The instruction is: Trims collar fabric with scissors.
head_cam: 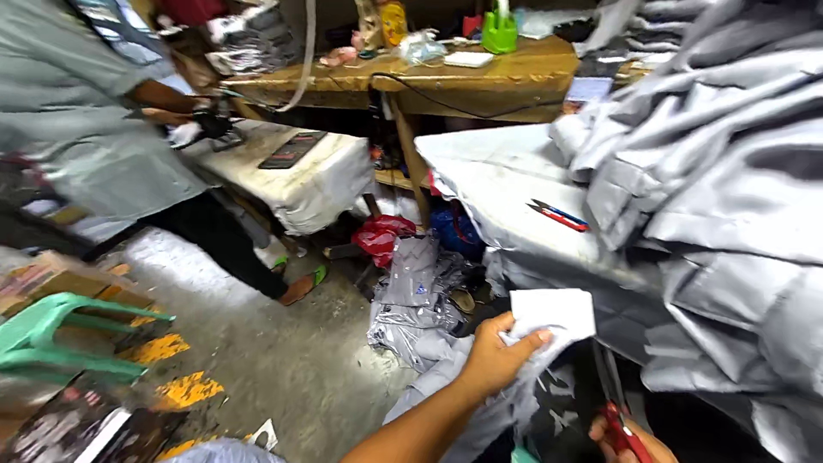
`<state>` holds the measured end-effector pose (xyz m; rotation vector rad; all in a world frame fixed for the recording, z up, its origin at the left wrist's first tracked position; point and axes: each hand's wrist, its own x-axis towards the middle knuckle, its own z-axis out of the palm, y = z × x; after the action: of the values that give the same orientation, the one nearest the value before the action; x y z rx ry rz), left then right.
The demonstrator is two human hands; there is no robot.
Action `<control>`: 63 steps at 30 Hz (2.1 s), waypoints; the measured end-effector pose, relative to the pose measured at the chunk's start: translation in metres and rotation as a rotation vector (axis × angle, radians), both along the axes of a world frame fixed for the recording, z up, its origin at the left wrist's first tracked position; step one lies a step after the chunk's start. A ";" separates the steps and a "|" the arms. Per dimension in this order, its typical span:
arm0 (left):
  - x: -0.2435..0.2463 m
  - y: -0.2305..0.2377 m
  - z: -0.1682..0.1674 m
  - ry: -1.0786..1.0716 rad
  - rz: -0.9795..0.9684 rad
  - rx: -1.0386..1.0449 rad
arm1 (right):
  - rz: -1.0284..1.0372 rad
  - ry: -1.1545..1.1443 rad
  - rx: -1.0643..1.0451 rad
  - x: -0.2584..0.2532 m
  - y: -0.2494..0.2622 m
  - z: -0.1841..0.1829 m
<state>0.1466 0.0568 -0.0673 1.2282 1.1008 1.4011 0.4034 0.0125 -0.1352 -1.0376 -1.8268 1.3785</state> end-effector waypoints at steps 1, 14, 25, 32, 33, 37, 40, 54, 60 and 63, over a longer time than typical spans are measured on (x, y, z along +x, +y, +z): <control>0.001 0.001 0.001 0.007 -0.001 -0.009 | -0.012 -0.002 0.010 -0.002 -0.001 0.001; 0.003 -0.001 -0.001 0.045 -0.024 -0.035 | -0.044 -0.015 -0.056 -0.017 0.007 0.003; 0.004 -0.008 -0.002 0.050 -0.073 -0.046 | -0.006 0.027 -0.026 -0.021 0.012 0.012; 0.008 -0.010 -0.001 0.006 -0.024 -0.065 | -0.047 0.060 0.001 -0.029 0.010 0.011; 0.009 -0.010 -0.001 0.008 -0.009 -0.076 | -0.061 0.058 0.012 -0.030 0.009 0.011; 0.012 -0.013 -0.001 -0.004 0.004 -0.085 | -0.118 0.043 0.046 -0.036 0.007 0.006; 0.014 -0.017 -0.002 -0.031 -0.010 -0.085 | -0.139 0.079 0.060 -0.040 0.004 0.002; 0.013 -0.014 -0.001 -0.026 -0.024 -0.129 | -0.160 0.099 0.114 -0.039 -0.004 -0.003; 0.004 -0.012 -0.002 0.115 -0.212 -0.081 | -0.037 0.073 0.074 -0.007 -0.004 0.004; 0.003 -0.011 -0.004 0.206 -0.256 -0.054 | -0.021 0.015 0.076 0.005 -0.007 0.007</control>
<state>0.1495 0.0462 -0.0713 1.4428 1.0688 1.0638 0.4088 0.0056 -0.1286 -1.0026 -1.8379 1.2907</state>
